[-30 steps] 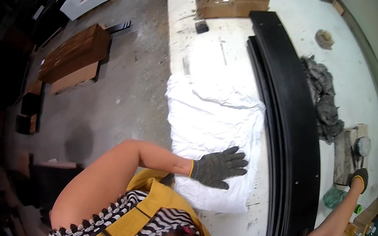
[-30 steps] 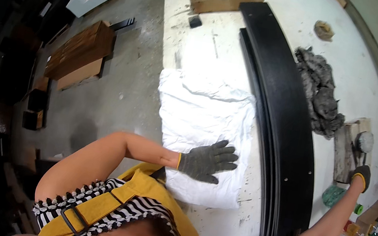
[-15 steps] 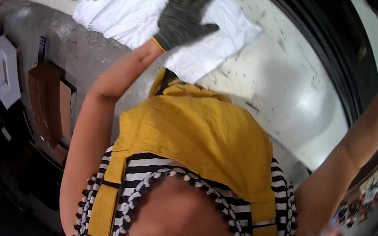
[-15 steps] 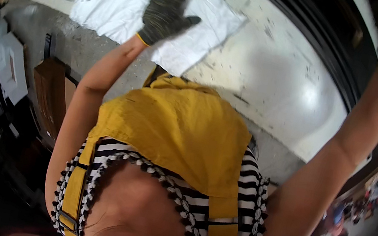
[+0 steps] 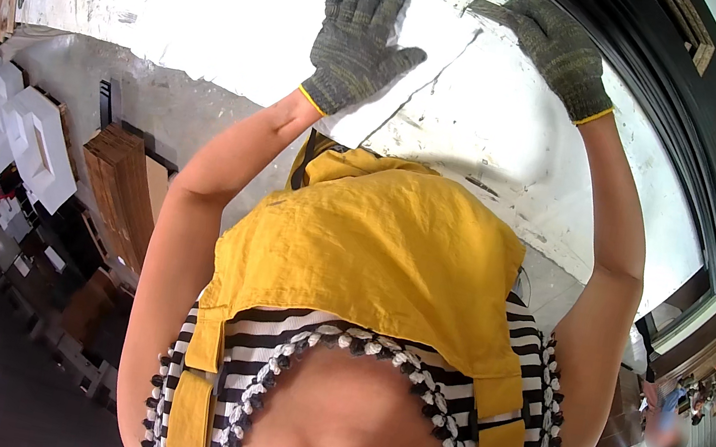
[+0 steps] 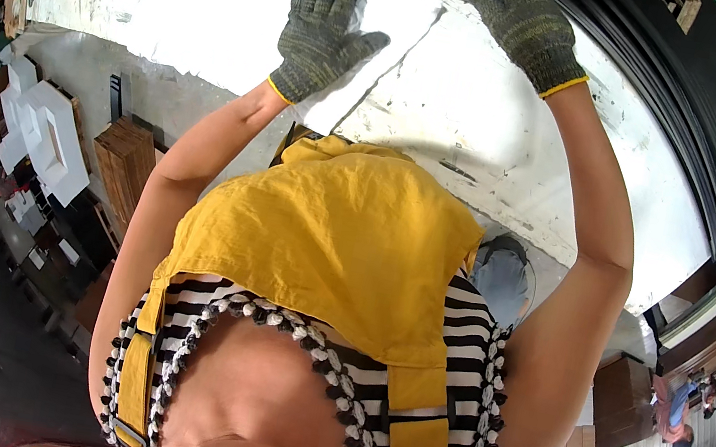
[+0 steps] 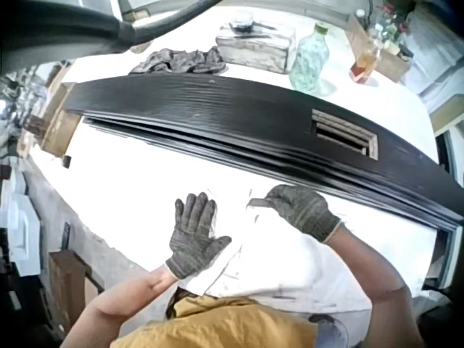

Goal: The person stacks black wood panels on a wooden pallet in a workshop. They then retrieve a white plastic sheet from a cabinet and spread it over a workbench, smoothing it out with their hands.

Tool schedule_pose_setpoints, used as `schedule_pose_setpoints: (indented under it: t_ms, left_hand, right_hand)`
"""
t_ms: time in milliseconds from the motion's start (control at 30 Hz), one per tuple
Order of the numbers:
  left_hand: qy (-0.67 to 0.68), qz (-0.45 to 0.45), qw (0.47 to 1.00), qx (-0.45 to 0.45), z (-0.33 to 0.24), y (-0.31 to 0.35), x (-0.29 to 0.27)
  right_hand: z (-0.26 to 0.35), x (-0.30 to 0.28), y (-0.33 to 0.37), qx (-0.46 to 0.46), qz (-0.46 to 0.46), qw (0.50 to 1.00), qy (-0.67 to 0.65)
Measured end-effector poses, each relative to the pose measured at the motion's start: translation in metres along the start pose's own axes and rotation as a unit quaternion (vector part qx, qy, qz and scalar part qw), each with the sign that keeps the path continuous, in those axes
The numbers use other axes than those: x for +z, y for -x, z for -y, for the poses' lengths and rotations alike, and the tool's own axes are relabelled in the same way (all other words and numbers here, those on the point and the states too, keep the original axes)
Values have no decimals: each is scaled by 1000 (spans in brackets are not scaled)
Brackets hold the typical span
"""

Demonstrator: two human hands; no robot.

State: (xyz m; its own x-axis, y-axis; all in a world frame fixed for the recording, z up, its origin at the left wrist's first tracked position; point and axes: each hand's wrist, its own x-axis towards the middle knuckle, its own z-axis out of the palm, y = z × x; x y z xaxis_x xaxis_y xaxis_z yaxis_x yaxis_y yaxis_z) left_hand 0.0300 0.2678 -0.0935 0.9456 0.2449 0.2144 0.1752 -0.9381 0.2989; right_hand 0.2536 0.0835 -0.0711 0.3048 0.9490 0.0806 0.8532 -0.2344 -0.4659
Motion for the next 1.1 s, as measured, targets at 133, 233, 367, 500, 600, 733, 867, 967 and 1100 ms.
schedule_pose_setpoints:
  t_ms: [133,233,367,500,600,733,867,967,1100]
  left_hand:
    - [-16,18,999,23,4,6,6]
    - [2,22,999,24,5,6,2]
    - [1,46,999,26,3,4,0]
    - [-2,87,994,63,7,2,-6]
    - [-6,119,987,108,19,8,-9]
    - [-5,116,985,125,16,1,-14]
    - [-68,137,973,174,9,-5,-25]
    - [15,166,971,170,14,-1,-22]
    - [-14,197,963,182,11,-4,-26]
  right_hand:
    - [-17,14,0,92,101,980,-143]
    - [-18,12,-6,23,100,992,-77]
    - [-9,14,-17,-61,102,992,-51]
    - [4,9,-31,-105,191,974,53]
    - [21,-18,-51,-47,338,940,7]
    - [14,0,-39,-85,329,937,-77]
    - [26,11,-36,-136,280,948,-62]
    - [27,0,-31,-163,286,944,-2]
    - [-12,26,19,-183,311,925,119]
